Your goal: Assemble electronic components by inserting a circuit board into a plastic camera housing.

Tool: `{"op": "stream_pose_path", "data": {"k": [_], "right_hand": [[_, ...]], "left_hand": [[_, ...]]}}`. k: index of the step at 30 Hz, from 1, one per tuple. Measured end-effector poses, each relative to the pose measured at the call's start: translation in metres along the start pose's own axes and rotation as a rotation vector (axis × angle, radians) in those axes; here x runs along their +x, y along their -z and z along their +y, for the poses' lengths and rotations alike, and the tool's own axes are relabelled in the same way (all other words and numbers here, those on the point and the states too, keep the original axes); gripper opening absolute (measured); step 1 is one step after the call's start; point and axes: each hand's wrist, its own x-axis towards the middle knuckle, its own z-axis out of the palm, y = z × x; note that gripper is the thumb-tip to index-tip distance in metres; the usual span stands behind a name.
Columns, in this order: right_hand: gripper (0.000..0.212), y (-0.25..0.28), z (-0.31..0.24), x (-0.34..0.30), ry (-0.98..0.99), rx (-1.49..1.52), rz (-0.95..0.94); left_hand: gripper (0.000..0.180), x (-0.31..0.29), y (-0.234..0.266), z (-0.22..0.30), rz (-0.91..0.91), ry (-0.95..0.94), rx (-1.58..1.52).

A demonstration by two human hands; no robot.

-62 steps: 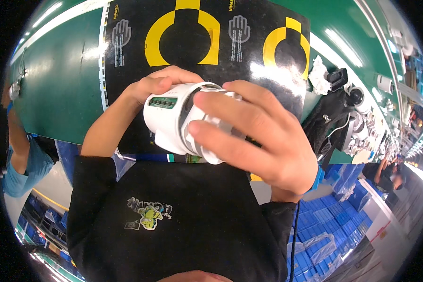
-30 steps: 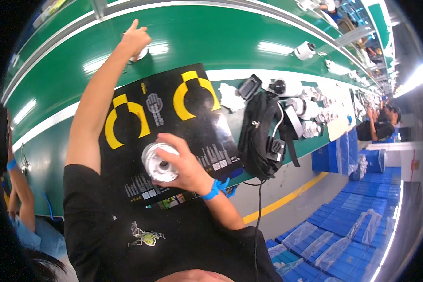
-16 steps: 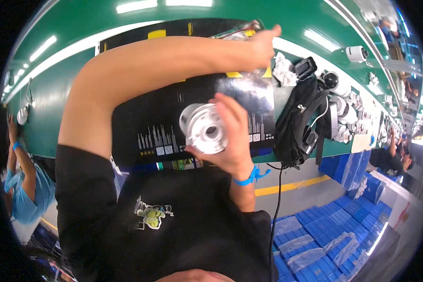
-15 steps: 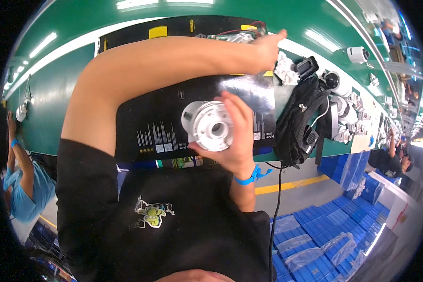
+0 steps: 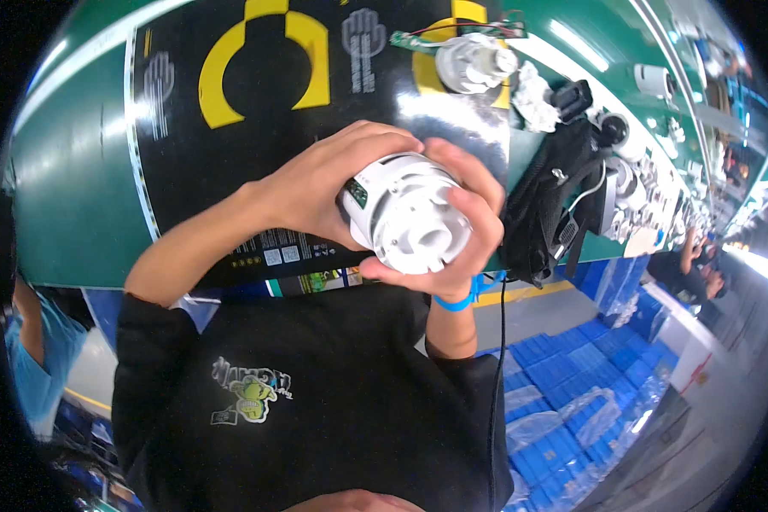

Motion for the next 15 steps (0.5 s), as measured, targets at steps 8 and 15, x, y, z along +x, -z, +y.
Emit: {"op": "stream_pose_path", "data": {"k": [8, 15], "right_hand": [[0.082, -0.008, -0.024, 0.002, -0.168, -0.024, -0.066], [0.085, -0.009, -0.025, 0.013, -0.235, -0.114, -0.020]], "left_hand": [[0.093, -0.013, -0.005, -0.012, 0.113, -0.090, -0.068], [0.097, -0.008, -0.005, -0.010, 0.145, -0.035, -0.051]]}}
